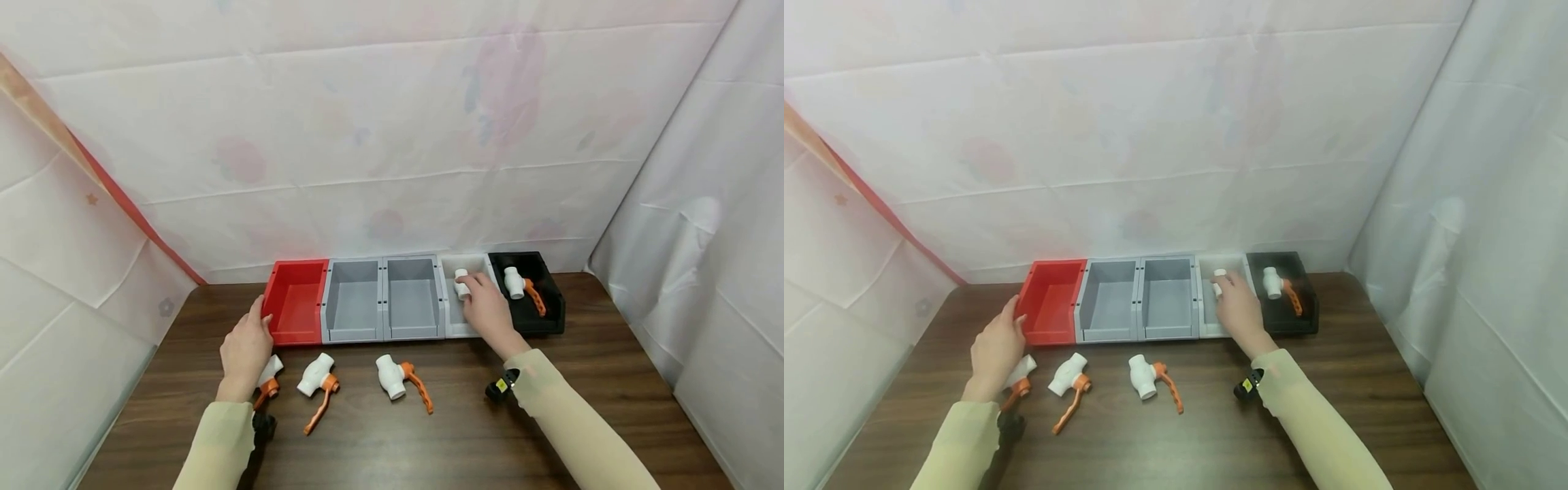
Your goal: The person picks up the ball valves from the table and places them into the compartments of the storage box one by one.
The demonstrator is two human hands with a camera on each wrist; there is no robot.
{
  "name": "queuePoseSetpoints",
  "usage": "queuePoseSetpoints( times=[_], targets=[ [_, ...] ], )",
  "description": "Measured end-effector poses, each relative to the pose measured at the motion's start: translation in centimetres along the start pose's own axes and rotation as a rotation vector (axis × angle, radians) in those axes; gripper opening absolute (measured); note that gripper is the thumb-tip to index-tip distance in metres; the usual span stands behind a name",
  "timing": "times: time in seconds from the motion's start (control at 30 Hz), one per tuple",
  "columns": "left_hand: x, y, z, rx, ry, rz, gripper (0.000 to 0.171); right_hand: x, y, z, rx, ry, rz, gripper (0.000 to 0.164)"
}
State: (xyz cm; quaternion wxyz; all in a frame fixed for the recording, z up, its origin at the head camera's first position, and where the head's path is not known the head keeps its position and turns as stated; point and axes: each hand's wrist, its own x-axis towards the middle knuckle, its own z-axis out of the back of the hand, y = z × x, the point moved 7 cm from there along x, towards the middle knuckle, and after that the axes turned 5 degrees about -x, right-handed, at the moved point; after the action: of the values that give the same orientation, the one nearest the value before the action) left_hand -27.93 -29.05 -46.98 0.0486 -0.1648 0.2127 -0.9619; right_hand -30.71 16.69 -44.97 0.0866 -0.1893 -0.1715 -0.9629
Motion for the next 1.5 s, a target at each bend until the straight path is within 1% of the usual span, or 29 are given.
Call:
queuePoseSetpoints(
  times=[0.17,0.23,0.33,0.43,0.6,0.87,1.07,1.2,1.37,1.5],
  targets=[
    [0.0,0.2,0.0,0.025,0.031,0.034,0.047,-1.2,1.3,1.4,0.065,-0.044,0.048,0.031],
    [0.0,0.3,0.0,0.037,0.038,0.036,0.047,-1.7,2.1,1.8,0.088,-0.057,0.070,0.028],
    [-0.1,0.4,0.1,0.044,0.029,0.022,0.048,-2.4,3.3,2.2,0.118,-0.066,0.106,0.024],
    [-0.1,0.4,0.1,0.046,0.020,0.010,0.048,-3.1,4.5,2.5,0.137,-0.062,0.144,0.022],
    [-0.2,0.3,0.2,0.039,0.017,0.012,0.047,-4.1,6.2,2.4,0.147,-0.038,0.194,0.021],
    [-0.3,0.1,0.4,0.039,0.009,0.007,0.046,-5.7,8.8,1.6,0.161,0.047,0.254,0.022],
    [-0.3,0.2,0.3,0.040,0.010,0.008,0.046,-6.4,9.7,0.7,0.198,0.098,0.260,0.025],
    [-0.3,0.2,0.2,0.044,0.009,0.008,0.047,-6.9,10.3,0.0,0.215,0.139,0.283,0.029],
    [-0.3,0.2,0.3,0.041,0.005,0.000,0.046,-7.9,11.6,-1.3,0.223,0.222,0.357,0.037],
    [-0.3,0.3,0.2,0.039,-0.003,-0.007,0.045,-8.7,12.7,-2.3,0.228,0.307,0.424,0.044]
  ],
)
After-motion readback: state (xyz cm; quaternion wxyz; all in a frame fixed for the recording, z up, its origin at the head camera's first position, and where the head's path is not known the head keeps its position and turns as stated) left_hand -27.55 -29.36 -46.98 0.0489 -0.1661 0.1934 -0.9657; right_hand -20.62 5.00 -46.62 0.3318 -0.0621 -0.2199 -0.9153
